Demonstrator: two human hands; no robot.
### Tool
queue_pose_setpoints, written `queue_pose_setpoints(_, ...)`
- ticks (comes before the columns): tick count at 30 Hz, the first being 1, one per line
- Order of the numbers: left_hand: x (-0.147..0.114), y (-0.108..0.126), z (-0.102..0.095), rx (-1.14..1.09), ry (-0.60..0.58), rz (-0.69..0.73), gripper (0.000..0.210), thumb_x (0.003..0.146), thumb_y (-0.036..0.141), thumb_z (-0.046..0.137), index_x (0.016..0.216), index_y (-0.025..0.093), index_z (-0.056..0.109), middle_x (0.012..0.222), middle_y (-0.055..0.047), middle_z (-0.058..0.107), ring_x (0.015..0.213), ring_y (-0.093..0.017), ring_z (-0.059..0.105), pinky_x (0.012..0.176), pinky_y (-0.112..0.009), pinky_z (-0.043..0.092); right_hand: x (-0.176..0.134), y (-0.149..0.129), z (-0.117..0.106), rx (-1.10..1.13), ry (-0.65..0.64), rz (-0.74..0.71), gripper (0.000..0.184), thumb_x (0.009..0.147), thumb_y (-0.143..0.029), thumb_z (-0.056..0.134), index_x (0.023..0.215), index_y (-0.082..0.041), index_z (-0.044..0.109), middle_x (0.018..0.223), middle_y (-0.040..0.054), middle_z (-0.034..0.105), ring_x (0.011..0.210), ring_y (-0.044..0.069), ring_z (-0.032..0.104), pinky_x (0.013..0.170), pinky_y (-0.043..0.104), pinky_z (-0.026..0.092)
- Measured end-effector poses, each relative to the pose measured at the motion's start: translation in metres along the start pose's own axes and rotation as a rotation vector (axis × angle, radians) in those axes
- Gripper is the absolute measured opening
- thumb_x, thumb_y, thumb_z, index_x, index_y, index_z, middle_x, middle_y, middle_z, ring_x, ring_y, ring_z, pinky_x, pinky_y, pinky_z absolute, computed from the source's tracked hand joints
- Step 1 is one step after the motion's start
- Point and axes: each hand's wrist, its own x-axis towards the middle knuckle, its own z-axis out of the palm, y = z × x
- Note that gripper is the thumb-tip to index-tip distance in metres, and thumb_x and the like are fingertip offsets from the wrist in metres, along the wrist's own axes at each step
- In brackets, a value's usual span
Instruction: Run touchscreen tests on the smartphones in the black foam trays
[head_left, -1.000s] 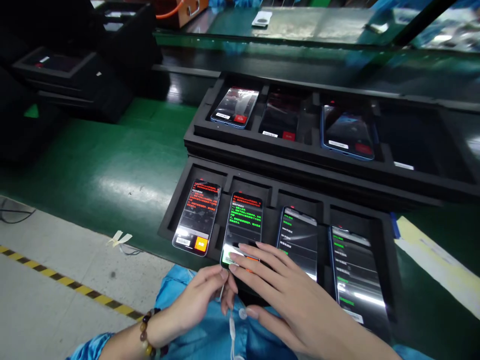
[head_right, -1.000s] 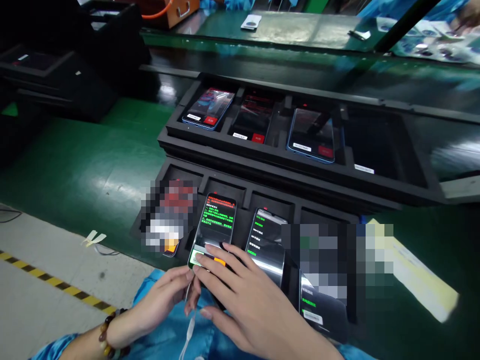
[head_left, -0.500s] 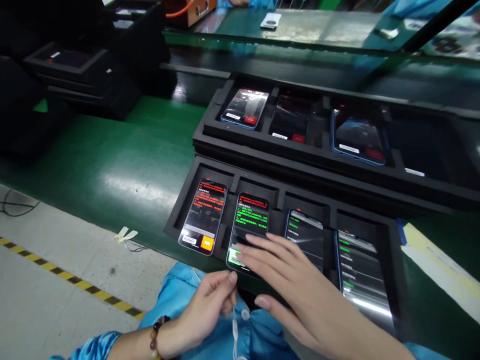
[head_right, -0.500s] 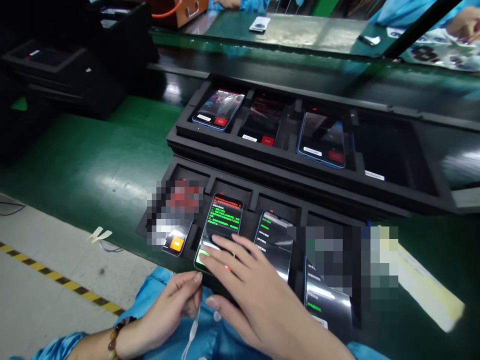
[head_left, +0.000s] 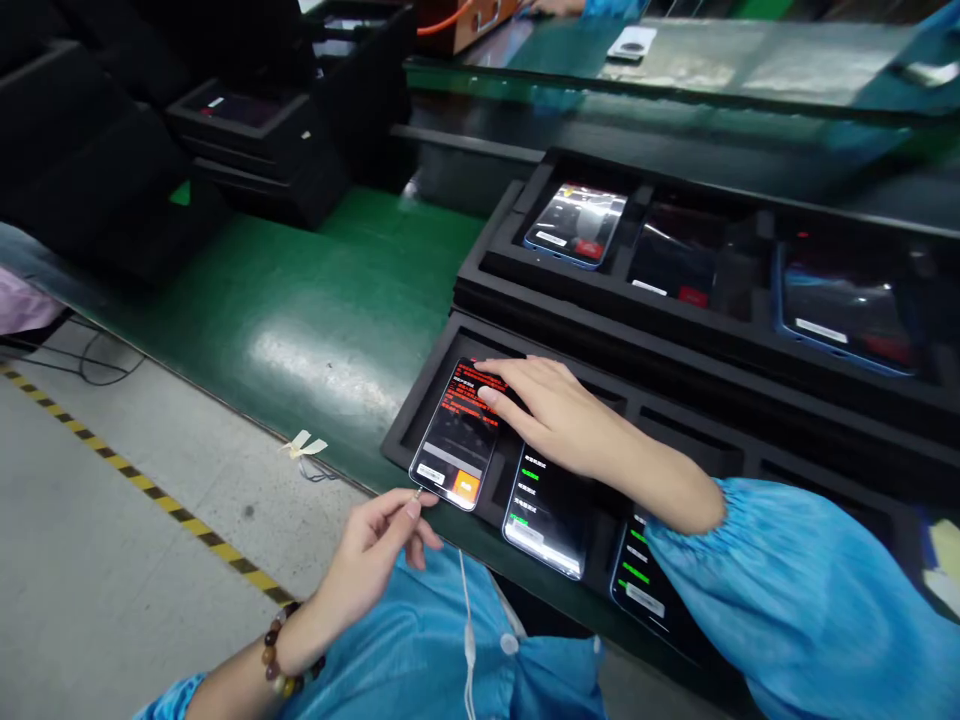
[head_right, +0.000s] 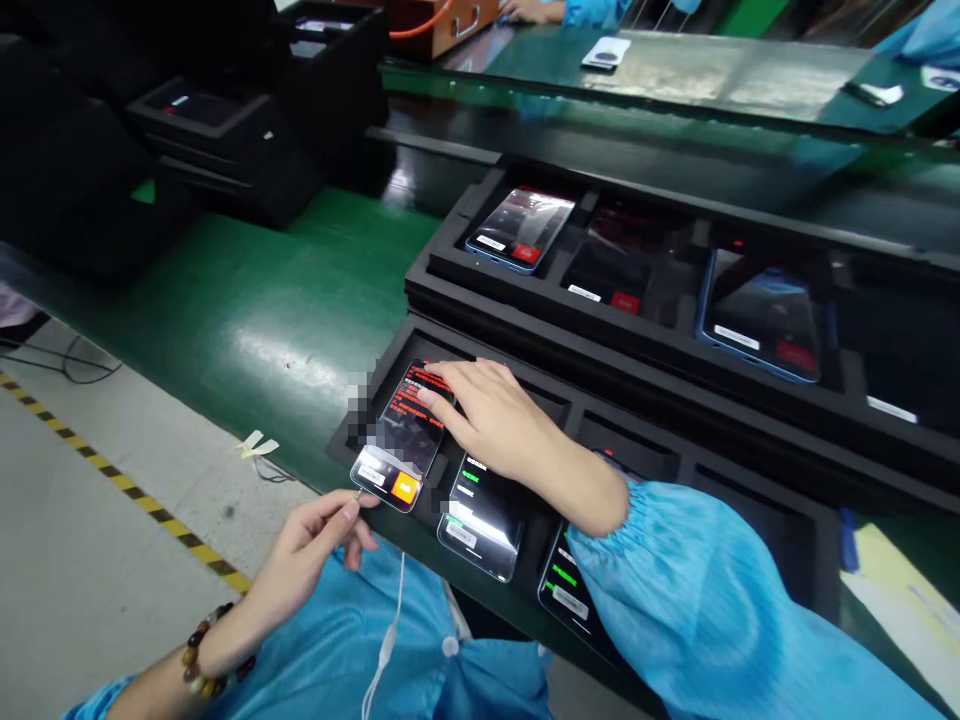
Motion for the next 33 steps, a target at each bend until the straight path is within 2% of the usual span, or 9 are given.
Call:
queue_pose_setpoints(5, 0.001, -0.003, 0.002, -0.035, 0.055, 0.028, 0.066, 0.091, 0.073, 0.080, 0.114, 0.011, 0.083, 0.075, -0.009, 0.078, 0.060, -0.017, 0.063, 0.063, -0.029, 0.052, 0.002, 0.002, -0.002, 0.048, -0.027, 0.024, 0.064, 0.117, -0.065, 0.028, 0.148, -0.022, 0.064, 0.145, 0.0133, 0.072, 0.132, 0.034, 0.067, 0.122, 0.061, 0.044)
queue_pose_setpoints(10, 0.002, -0.005, 0.000, -0.049, 0.053, 0.015, 0.070, 0.088, 0.074, 0.083, 0.118, 0.011, 0.084, 0.078, -0.011, 0.082, 0.058, -0.016, 0.062, 0.063, -0.029, 0.052, 0.004, 0.002, -0.005, 0.086, -0.034, 0.038, 0.062, 0.117, -0.064, 0.029, 0.146, -0.023, 0.065, 0.139, 0.0130, 0.075, 0.125, 0.032, 0.070, 0.122, 0.061, 0.043)
queue_pose_setpoints(17, 0.002, -0.009, 0.002, -0.132, 0.104, 0.004, 0.068, 0.082, 0.074, 0.089, 0.110, 0.012, 0.085, 0.073, -0.007, 0.080, 0.054, -0.013, 0.060, 0.059, -0.026, 0.049, 0.005, 0.005, -0.008, 0.115, -0.074, 0.046, 0.060, 0.117, -0.062, 0.031, 0.147, -0.022, 0.064, 0.143, 0.0141, 0.073, 0.131, 0.033, 0.068, 0.125, 0.061, 0.040)
queue_pose_setpoints(20, 0.001, -0.008, 0.004, -0.095, 0.119, 0.004, 0.070, 0.083, 0.075, 0.087, 0.111, 0.011, 0.084, 0.078, -0.010, 0.083, 0.056, -0.014, 0.062, 0.061, -0.027, 0.051, 0.006, 0.006, -0.009, 0.113, -0.094, 0.049, 0.060, 0.117, -0.061, 0.032, 0.148, -0.022, 0.063, 0.144, 0.0133, 0.072, 0.131, 0.032, 0.068, 0.125, 0.060, 0.039)
queue_pose_setpoints(27, 0.008, 0.007, 0.000, -0.052, 0.011, -0.087, 0.071, 0.082, 0.078, 0.086, 0.104, 0.011, 0.086, 0.085, -0.016, 0.086, 0.064, -0.018, 0.068, 0.067, -0.029, 0.055, 0.009, 0.001, -0.010, 0.095, -0.115, 0.071, 0.053, 0.117, -0.056, 0.040, 0.150, -0.021, 0.063, 0.147, 0.0133, 0.071, 0.134, 0.033, 0.066, 0.123, 0.058, 0.038)
queue_pose_setpoints(33, 0.014, 0.013, -0.003, 0.029, 0.002, -0.085, 0.069, 0.079, 0.080, 0.087, 0.097, 0.013, 0.087, 0.085, -0.015, 0.086, 0.065, -0.018, 0.067, 0.068, -0.028, 0.056, 0.012, -0.017, -0.013, 0.024, -0.129, 0.135, 0.046, 0.121, -0.046, 0.040, 0.153, -0.022, 0.062, 0.143, 0.0135, 0.072, 0.132, 0.030, 0.066, 0.116, 0.051, 0.040)
